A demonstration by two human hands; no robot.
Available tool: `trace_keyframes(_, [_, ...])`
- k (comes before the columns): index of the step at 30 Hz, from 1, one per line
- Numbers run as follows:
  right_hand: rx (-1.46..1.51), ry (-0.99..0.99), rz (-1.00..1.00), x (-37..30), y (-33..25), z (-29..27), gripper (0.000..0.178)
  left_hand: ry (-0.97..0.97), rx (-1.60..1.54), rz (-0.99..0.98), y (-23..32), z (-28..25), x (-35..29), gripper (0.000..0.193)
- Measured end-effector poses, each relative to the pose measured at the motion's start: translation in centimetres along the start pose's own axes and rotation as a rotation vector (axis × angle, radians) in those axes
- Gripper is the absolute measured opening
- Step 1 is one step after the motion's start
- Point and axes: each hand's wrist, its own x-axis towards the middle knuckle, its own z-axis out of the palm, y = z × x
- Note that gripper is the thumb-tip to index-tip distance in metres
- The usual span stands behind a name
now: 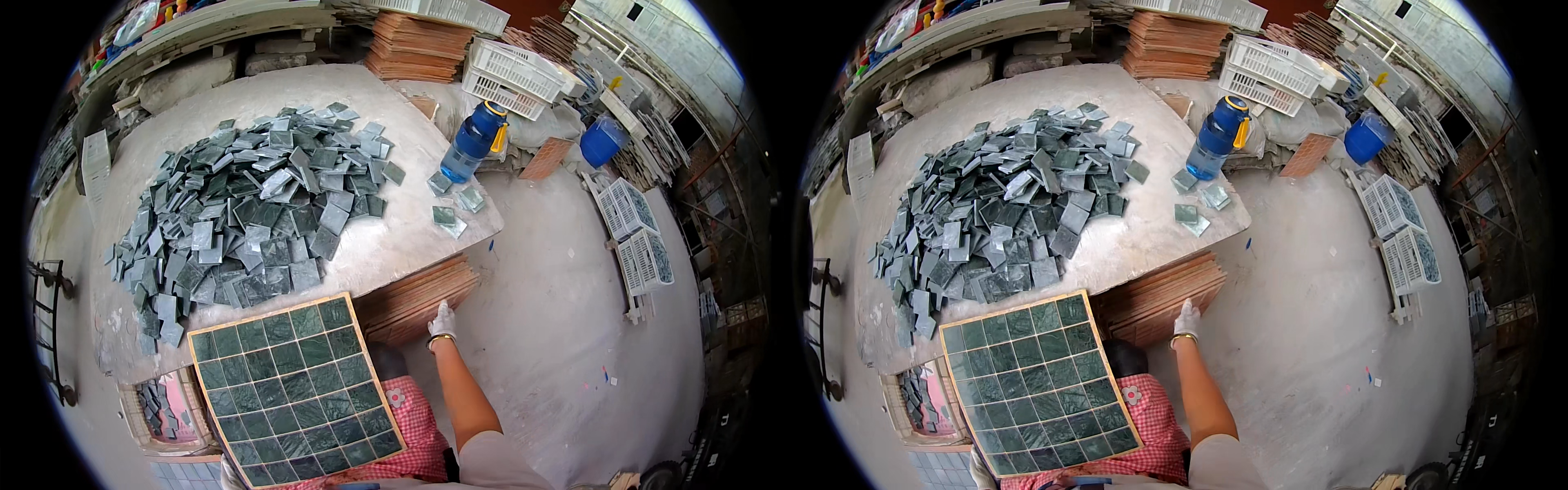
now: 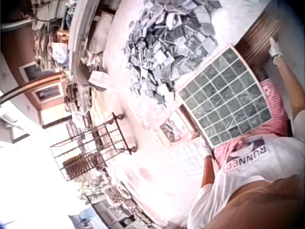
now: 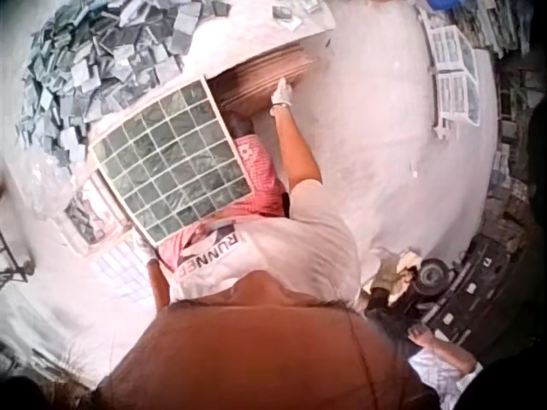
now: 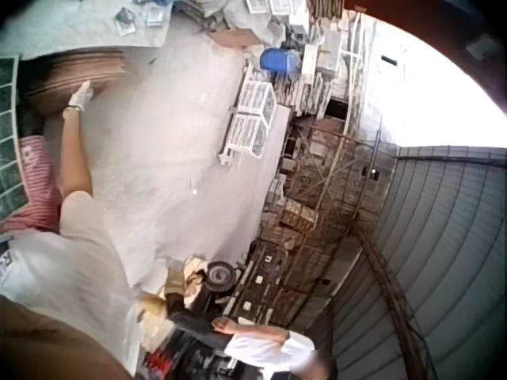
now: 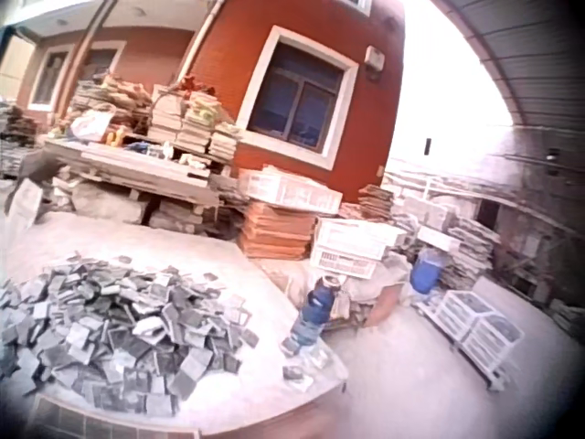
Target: The person arranges small square tiles into a grid on a wooden board, pressing them into place. They then pour a pile of tiles onto a second board and continue placing them one by one into the grid pattern.
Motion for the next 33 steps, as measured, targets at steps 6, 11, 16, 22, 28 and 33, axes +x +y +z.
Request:
trace_keyframes(6, [-0.176, 0.461, -0.168, -1.5, 0.2, 5.9, 0.060, 0.032, 0.126, 0.048, 1.4, 0.3, -0.2, 0.045])
trace_keyframes(11, [-0.310, 0.502, -0.260, -1.8, 1.1, 5.0, 0.055, 0.022, 0.203, 0.084, 1.8, 0.7, -0.2, 0.044])
trace_keyframes(16, [-0.516, 0.540, -0.280, -1.2, 1.3, 2.9, 0.050, -0.020, 0.253, 0.129, 2.4, 0.8, 0.3, 0.043])
trace_keyframes(22, [-0.460, 0.441, -0.059, 1.2, 3.3, -3.8, 0.046, -0.108, 0.276, 0.215, 2.7, 1.1, 1.0, 0.042])
trace_keyframes(28, [-0.087, 0.258, 0.026, -1.3, 2.1, -14.7, 0.048, -0.136, 0.397, 0.337, 2.1, -0.1, 0.3, 0.041])
trace_keyframes(33, [0.173, 0.190, -0.342, -7.9, -3.8, -25.0, 0.041, -0.065, 0.062, 0.506, -1.3, -4.1, 5.3, 0.044])
